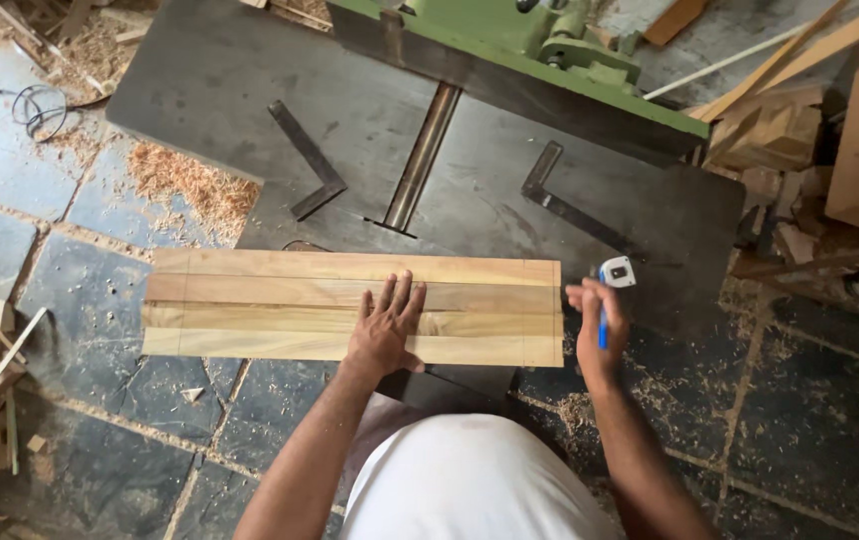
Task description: The person measures and marks a wooden plank on a table saw using a tape measure, a square ruler, and a blue pen. They draw straight lines across the wood to prepare it for cutting, then flip the plank to mark the other side.
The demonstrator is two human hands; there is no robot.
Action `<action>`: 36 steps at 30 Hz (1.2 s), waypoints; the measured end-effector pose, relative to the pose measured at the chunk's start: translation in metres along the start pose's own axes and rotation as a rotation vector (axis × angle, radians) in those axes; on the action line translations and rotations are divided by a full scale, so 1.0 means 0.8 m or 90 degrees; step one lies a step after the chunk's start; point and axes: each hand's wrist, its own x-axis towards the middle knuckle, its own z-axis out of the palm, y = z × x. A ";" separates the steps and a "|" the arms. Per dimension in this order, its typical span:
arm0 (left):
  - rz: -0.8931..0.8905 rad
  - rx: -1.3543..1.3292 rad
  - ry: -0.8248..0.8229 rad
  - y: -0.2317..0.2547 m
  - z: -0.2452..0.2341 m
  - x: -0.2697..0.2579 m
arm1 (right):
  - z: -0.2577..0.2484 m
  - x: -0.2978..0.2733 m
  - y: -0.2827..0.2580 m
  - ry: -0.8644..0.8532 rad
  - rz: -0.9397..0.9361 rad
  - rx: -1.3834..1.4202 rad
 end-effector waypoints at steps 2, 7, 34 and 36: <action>0.006 0.006 0.006 -0.002 0.006 -0.003 | -0.004 -0.021 0.010 -0.015 -0.012 -0.057; 0.114 0.088 0.093 0.002 0.052 -0.015 | -0.008 -0.071 0.045 -0.026 0.007 -0.229; -0.672 -0.462 0.413 -0.408 0.066 -0.127 | -0.020 -0.096 0.097 -0.047 0.274 -0.137; -0.624 -0.507 0.472 -0.426 0.062 -0.124 | -0.020 -0.096 0.095 -0.040 0.296 -0.113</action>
